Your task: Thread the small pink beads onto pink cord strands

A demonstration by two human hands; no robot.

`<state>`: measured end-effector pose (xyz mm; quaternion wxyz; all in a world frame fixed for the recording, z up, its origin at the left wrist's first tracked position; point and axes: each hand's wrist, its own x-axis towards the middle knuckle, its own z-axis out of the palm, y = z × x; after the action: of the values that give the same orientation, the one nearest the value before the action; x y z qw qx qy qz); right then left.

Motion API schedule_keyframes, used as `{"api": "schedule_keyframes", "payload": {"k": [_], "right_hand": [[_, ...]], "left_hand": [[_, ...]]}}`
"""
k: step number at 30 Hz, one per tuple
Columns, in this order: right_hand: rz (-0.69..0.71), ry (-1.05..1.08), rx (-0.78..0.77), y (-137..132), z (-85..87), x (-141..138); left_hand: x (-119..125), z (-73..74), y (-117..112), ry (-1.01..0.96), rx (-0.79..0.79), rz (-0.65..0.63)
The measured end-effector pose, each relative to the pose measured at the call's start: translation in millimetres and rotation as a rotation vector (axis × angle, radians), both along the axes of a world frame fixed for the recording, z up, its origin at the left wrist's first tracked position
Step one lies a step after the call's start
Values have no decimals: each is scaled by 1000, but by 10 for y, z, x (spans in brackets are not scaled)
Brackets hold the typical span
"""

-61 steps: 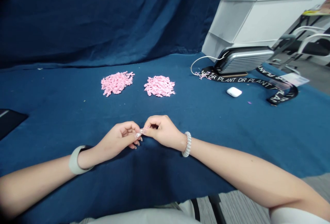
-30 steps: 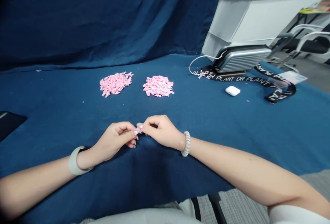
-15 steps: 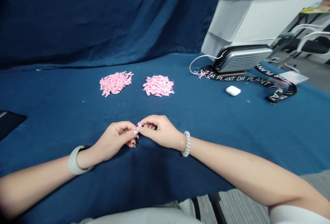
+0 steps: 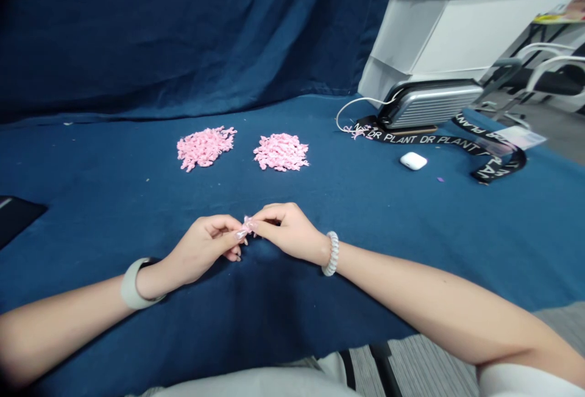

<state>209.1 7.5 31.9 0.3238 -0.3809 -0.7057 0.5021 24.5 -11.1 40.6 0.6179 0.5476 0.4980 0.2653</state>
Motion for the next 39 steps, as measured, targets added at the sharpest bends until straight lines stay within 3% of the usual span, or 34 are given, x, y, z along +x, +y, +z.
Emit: {"api": "schedule_keyframes", "payload": {"k": [8,16,26,39], "right_hand": [[-12,-26,-41,-11,11,-34],[36,-59,24,-7,32,-29],[-49,-29,-37,-10,41,-41],[-50,-20,-79,3,-2,-32]], "left_hand": [[9,7,2,13,8,7],[0,-7,5,22,12,2],[14,-3,8,17,11,12],[18,0,7,0,-15,29]]}}
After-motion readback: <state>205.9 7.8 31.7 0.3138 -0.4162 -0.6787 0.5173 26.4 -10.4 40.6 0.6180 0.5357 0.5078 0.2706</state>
